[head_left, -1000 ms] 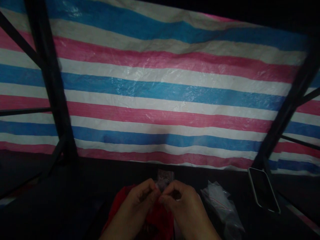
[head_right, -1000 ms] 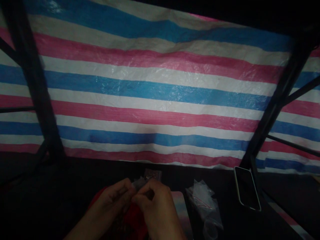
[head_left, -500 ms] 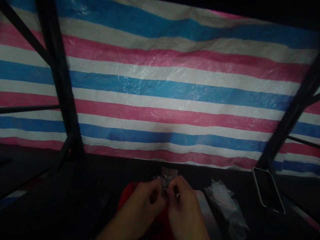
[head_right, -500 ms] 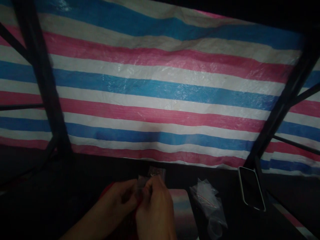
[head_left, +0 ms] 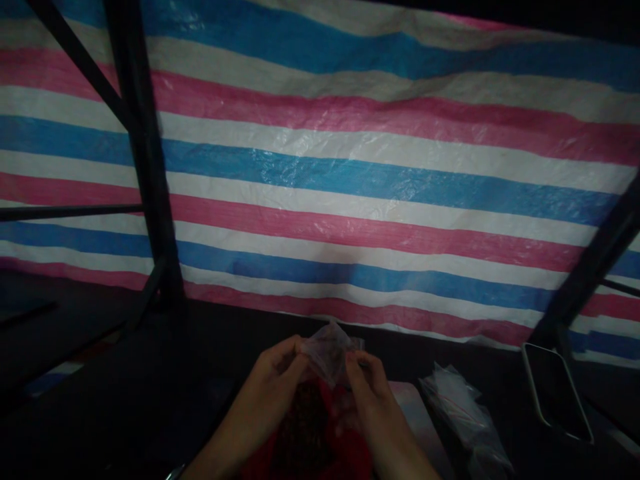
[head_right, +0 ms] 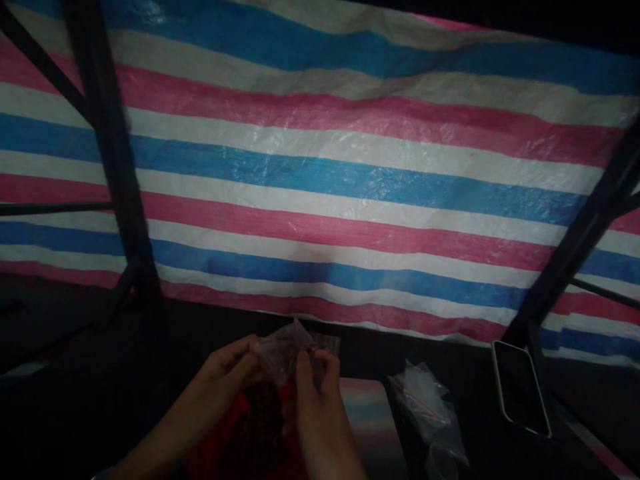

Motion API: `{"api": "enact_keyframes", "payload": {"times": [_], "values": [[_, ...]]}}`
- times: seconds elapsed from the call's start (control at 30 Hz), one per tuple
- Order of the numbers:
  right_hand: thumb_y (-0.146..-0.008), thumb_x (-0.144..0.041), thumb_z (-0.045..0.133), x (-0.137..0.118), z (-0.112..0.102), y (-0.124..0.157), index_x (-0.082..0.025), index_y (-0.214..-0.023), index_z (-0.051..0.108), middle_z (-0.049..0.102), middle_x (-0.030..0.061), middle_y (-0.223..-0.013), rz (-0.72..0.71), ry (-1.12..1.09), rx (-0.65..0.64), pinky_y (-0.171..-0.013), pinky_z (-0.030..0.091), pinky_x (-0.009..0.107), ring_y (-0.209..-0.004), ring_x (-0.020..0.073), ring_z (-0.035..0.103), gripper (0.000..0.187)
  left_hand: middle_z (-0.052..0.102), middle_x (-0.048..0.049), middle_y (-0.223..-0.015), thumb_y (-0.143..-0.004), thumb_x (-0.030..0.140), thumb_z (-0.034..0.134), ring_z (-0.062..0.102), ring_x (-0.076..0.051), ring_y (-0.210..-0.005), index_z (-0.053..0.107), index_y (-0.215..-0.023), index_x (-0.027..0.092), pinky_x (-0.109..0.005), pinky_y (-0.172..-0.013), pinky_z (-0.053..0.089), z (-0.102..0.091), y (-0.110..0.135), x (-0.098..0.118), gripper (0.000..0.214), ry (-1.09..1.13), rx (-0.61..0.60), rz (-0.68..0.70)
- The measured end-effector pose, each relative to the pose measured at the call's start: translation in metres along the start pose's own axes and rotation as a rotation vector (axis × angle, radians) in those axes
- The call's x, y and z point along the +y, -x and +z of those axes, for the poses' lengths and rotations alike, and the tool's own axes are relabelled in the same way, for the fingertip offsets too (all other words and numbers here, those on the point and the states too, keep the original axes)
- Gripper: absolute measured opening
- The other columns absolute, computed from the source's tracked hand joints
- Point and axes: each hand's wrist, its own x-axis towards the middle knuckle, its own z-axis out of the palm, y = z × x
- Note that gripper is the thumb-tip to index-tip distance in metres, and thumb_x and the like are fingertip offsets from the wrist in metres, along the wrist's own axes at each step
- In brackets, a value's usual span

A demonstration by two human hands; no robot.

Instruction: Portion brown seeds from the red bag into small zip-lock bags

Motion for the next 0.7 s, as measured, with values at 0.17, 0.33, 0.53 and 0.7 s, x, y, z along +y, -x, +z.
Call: {"api": "enact_keyframes", "payload": {"times": [0.17,0.33,0.53,0.7], "values": [[-0.07,-0.058,0.09,0.01,0.016,0.007,-0.024,-0.11,0.061,0.082,0.0067,-0.104,0.243,-0.459,-0.103,-0.071,0.062,0.032,-0.085,0.0224,0.08,0.06,0.074,-0.0014,-0.086,-0.093,0.031,0.055,0.069,-0.021,-0.086,0.072,-0.084,0.023,-0.031,-0.083,0.053,-0.011,0.009,-0.003,0.021,-0.293,-0.118,0.033],[-0.076,-0.044,0.084,0.033,0.028,0.001,-0.025,-0.107,0.059,0.082,0.0066,-0.106,0.037,-0.319,0.016,-0.081,0.062,0.036,-0.098,0.0258,0.079,0.043,0.075,-0.0079,-0.127,-0.079,0.019,0.065,0.062,-0.035,-0.125,0.077,-0.097,0.03,-0.054,-0.109,0.044,-0.036,0.025,-0.018,0.024,-0.902,-0.053,0.094],[-0.076,-0.036,0.074,0.031,0.027,-0.009,-0.026,-0.105,0.057,0.082,0.0044,-0.095,-0.103,-0.05,-0.001,-0.085,0.06,0.038,-0.095,0.0274,0.078,0.035,0.067,-0.0064,-0.138,-0.067,0.007,0.06,0.055,-0.035,-0.139,0.076,-0.099,0.031,-0.049,-0.112,0.046,-0.058,0.037,-0.042,0.043,-0.788,0.0,0.108],[-0.071,-0.026,0.071,0.028,0.032,-0.008,-0.027,-0.104,0.055,0.081,0.0048,-0.102,-0.102,-0.036,-0.035,-0.086,0.061,0.04,-0.097,0.0281,0.079,0.037,0.07,-0.0061,-0.104,-0.079,0.011,0.05,0.071,-0.025,-0.099,0.073,-0.096,0.024,-0.039,-0.09,0.057,-0.055,0.024,-0.042,0.032,-0.585,0.064,0.095]]}}
